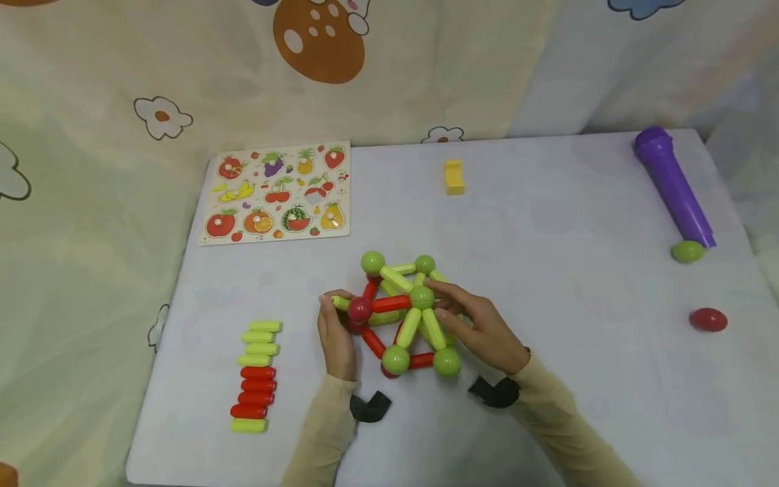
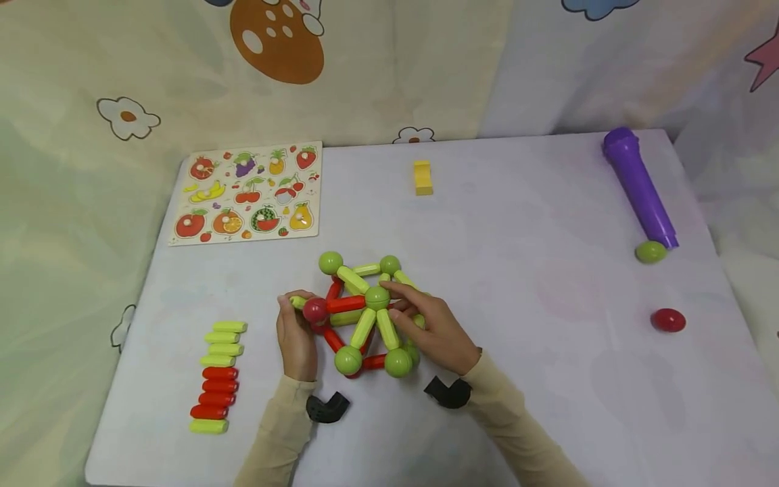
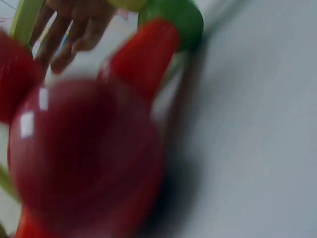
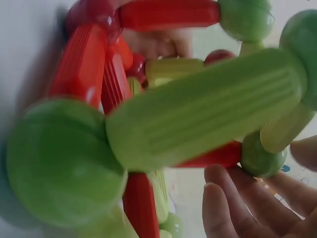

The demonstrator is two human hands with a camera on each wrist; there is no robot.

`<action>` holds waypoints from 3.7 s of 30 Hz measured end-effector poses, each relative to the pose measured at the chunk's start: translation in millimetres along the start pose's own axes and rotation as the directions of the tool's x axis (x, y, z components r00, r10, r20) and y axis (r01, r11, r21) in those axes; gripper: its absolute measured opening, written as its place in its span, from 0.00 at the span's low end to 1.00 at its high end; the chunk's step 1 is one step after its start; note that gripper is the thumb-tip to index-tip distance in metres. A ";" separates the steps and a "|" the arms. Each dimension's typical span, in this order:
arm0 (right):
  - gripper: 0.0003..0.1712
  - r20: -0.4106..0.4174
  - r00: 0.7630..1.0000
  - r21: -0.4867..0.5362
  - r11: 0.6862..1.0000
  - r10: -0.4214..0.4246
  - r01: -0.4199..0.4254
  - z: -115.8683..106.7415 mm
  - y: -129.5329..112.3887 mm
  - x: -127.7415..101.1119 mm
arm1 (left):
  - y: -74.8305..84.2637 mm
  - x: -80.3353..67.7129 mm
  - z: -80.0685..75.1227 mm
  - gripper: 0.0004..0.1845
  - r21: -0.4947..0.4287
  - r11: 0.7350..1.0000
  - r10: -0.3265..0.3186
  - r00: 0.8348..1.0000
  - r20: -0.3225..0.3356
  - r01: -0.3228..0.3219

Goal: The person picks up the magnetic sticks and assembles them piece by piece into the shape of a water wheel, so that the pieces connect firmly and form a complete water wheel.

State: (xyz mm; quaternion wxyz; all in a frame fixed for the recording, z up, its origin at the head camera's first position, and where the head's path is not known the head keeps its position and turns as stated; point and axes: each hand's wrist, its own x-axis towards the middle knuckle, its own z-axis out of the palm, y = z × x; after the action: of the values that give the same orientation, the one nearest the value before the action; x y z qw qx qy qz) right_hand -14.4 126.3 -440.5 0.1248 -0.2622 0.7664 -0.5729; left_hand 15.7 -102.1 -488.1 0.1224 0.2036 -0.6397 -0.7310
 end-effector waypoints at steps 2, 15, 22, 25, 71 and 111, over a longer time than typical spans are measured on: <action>0.27 -0.014 1.000 0.013 1.000 -0.005 0.005 1.6 0.5 -0.6 | -1.3 -0.5 4.4 0.30 -0.070 0.998 -0.010 0.999 -0.043 0.007; 0.27 -0.007 1.000 0.066 0.998 -0.016 0.016 5.1 3.3 -2.3 | -1.3 3.5 17.1 0.31 -0.192 0.981 -0.060 0.993 -0.104 0.039; 0.27 0.024 0.999 0.035 0.999 -0.032 0.031 6.3 2.5 -1.5 | -1.6 4.1 16.9 0.27 -0.233 0.972 -0.051 0.995 -0.091 0.029; 0.25 0.034 0.999 0.028 0.999 -0.021 0.020 7.3 2.4 -1.1 | -2.1 4.0 17.6 0.26 -0.248 0.968 -0.050 0.995 -0.086 0.027; 0.32 0.213 0.959 0.337 0.907 0.186 -0.251 -6.5 -1.8 -5.9 | 8.1 6.8 6.0 0.24 -0.095 0.988 0.120 0.993 -0.022 -0.121; 0.16 -0.009 0.980 0.183 0.964 0.197 -0.192 -38.2 6.1 6.5 | 87.3 -6.8 -14.9 0.22 0.507 0.504 0.239 0.677 0.696 -0.699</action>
State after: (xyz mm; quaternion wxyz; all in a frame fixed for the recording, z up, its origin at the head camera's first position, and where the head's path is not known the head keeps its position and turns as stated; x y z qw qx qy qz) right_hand -40.1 155.0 -433.6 0.1935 -0.1653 0.7347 -0.6289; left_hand 21.5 -125.6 -402.6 0.0458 -0.1722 -0.9153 -0.3611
